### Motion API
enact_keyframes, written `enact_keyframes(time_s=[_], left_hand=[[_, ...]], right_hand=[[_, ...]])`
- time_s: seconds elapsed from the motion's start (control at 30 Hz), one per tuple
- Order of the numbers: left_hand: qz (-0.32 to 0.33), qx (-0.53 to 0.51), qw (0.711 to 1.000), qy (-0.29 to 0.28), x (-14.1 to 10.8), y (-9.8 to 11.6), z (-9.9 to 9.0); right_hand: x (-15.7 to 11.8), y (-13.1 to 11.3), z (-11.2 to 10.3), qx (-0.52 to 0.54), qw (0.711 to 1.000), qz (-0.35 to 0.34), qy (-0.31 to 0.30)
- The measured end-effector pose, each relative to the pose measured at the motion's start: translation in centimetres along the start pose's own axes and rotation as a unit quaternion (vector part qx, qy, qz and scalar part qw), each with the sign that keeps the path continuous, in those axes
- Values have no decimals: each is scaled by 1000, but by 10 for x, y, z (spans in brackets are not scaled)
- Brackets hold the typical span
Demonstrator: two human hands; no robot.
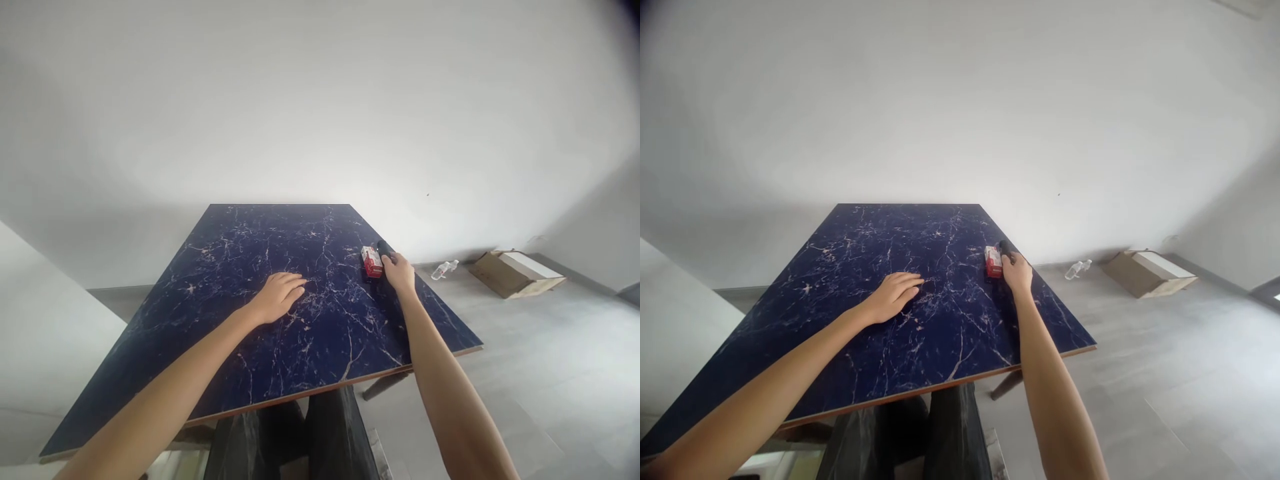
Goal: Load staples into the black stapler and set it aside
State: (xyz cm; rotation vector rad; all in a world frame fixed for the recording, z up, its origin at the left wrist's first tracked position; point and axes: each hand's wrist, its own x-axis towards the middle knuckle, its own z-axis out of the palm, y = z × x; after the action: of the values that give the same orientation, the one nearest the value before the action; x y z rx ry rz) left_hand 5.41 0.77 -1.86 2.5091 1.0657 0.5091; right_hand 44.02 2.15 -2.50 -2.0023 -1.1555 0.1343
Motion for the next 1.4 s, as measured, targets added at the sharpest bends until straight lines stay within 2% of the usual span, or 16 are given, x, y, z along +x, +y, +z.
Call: enact_keyframes(time_s=[0.07,0.17,0.27,0.33,0.43,0.53,0.6,0.67,0.73,0.8,0.9,0.97,1.03,1.1,1.23,1.4], left_hand=[[-1,-7,1000,25,-11,-16,-15],[-57,-9,995,78,-35,-53,-40],[-131,-3,979,157,-57,-91,-62],[-173,-2,965,198,-65,-109,-70],[-227,4,951,210,-67,-119,-74],[-268,-35,936,225,-67,-120,-74],[-278,-63,926,249,-70,-120,-75],[-293,-82,911,277,-73,-123,-79],[-309,-95,902,286,-77,-129,-84],[-310,-103,907,265,-80,-135,-90],[-285,-130,921,231,-84,-142,-97],[-257,-170,929,207,-88,-144,-102],[-217,-211,939,165,-92,-143,-105],[-184,-240,945,127,-95,-140,-107],[-180,-257,943,106,-94,-134,-107],[-203,-217,950,92,-93,-123,-115]], right_hand=[[-7,-10,8,7,1000,-23,-14],[-26,-37,28,37,994,-77,-67],[-54,-76,57,91,984,-113,-101],[-78,-109,81,133,974,-124,-131],[-122,-166,117,192,955,-129,-185],[-173,-220,147,234,938,-120,-225],[-201,-248,161,239,935,-113,-235],[-219,-263,169,240,936,-115,-231],[-221,-266,175,244,939,-132,-203],[-209,-261,179,246,940,-158,-175],[-180,-248,185,223,922,-228,-218],[-166,-243,191,208,893,-288,-276],[-161,-239,196,199,866,-320,-329],[-162,-238,198,192,858,-333,-341],[-164,-233,184,177,858,-362,-319],[-158,-218,160,165,831,-406,-342]])
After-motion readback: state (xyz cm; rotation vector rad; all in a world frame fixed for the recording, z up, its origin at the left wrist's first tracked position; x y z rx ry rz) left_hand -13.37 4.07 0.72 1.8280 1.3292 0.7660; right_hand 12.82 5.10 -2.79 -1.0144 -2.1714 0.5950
